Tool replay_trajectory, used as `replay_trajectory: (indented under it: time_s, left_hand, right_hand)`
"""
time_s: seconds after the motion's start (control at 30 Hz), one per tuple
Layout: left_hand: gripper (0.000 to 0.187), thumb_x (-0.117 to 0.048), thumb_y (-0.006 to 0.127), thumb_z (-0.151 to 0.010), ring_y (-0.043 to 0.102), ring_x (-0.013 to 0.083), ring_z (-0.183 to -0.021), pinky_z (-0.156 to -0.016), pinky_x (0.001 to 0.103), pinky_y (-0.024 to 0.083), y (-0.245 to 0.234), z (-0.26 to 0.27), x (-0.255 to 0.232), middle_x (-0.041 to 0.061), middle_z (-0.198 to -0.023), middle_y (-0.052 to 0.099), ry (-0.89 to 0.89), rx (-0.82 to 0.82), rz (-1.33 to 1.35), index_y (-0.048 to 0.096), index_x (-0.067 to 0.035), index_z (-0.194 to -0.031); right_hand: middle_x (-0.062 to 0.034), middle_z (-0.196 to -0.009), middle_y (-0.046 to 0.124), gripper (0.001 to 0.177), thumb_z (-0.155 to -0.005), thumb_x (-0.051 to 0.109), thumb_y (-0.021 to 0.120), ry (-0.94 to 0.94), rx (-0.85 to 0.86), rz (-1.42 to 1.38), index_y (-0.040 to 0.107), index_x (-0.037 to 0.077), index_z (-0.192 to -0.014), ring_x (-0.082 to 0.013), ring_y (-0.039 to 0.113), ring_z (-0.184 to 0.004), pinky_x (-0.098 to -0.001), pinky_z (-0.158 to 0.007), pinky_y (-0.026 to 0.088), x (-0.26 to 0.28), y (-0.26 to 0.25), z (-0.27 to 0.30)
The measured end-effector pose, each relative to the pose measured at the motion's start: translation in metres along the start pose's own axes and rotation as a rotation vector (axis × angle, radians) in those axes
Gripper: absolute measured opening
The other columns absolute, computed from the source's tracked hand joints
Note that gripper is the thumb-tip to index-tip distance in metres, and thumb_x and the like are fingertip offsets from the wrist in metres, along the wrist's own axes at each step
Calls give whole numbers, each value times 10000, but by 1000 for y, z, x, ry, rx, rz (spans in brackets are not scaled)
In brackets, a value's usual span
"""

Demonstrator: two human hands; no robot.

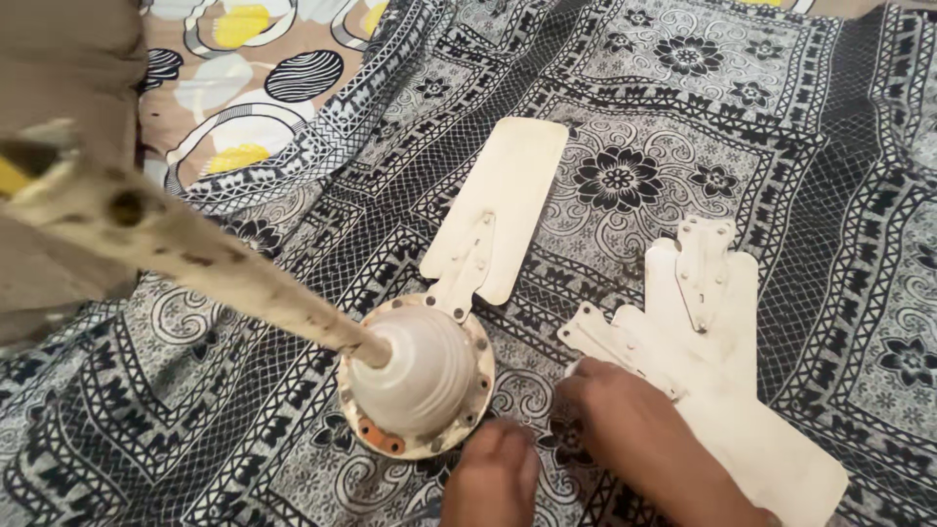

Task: The person attaches three white fan blades to the central hub of an electric fan. They align each blade with the mounting holes and secure them using screws and a screwdriver.

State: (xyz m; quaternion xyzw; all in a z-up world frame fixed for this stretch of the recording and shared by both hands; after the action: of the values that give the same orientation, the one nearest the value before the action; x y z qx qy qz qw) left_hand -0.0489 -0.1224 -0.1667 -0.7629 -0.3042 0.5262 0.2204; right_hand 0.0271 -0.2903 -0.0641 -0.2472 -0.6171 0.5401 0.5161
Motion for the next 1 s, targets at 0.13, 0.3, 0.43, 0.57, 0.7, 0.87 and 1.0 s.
replay_trajectory:
  time_s: [0.13, 0.3, 0.43, 0.57, 0.7, 0.87, 1.0]
  left_hand:
    - [137, -104, 831, -782, 811, 217, -812, -746, 326, 629, -18, 9, 4, 79, -916, 799, -129, -274, 238, 800, -53, -905]
    - [172, -132, 864, -749, 724, 65, -645, -619, 233, 591, -11, 43, 31, 47, -778, 826, -755, -200, 634, 848, -39, -893]
    - [174, -156, 858, -806, 533, 68, -520, -497, 225, 415, -9, 59, 57, 34, -600, 668, -920, -143, 773, 853, -17, -911]
    - [192, -156, 867, -777, 581, 61, -518, -515, 224, 465, -37, 66, 77, 19, -596, 712, -960, -175, 682, 837, -13, -902]
    - [183, -177, 831, -819, 598, 58, -544, -542, 215, 474, -62, 53, 80, 44, -638, 714, -1058, -47, 652, 830, -17, -908]
    - [178, -137, 801, -788, 632, 59, -565, -540, 218, 501, -65, 30, 59, 74, -693, 754, -1060, -176, 706, 814, -12, -913]
    - [193, -193, 834, -820, 586, 71, -540, -514, 214, 455, -62, 22, 45, 97, -675, 751, -1061, -124, 573, 818, -24, -912]
  right_hand:
    - [-80, -1039, 716, 273, -832, 153, 731, 174, 35, -138, 772, 161, -1101, -295, 705, -914, -410, -823, 559, -1, -16, 27]
    - [-27, -991, 775, 268, -859, 259, 777, 412, 97, -211, 793, 213, -1123, -218, 779, -899, -338, -861, 598, 2, -6, 57]
    - [-86, -930, 750, 294, -808, 188, 765, 300, -50, -325, 796, 159, -1098, -268, 758, -850, -374, -786, 597, 15, 16, 49]
    - [-134, -894, 705, 256, -809, 187, 743, 28, -187, -278, 788, 123, -1053, -351, 693, -816, -427, -715, 561, 28, 47, 19]
    - [-118, -863, 725, 170, -816, 191, 746, 19, -92, -268, 789, 107, -958, -351, 699, -830, -423, -741, 558, 23, 59, 4]
    - [-108, -835, 735, 230, -832, 235, 758, 204, -61, -464, 753, 112, -1027, -300, 705, -773, -394, -707, 579, 18, 60, -3]
    - [-101, -890, 736, 158, -871, 210, 724, 102, -112, -423, 770, 90, -964, -270, 718, -815, -363, -740, 566, 14, 58, -10]
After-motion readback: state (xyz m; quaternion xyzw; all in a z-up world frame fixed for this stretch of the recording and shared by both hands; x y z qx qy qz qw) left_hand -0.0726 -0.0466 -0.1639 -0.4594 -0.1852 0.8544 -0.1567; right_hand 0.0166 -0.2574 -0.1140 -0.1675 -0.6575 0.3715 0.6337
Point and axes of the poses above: each hand's wrist, its own z-axis away from the middle knuckle, its own y-axis out of the palm, x = y × z, the point moved 1 cm from there along -z, towards the middle knuckle
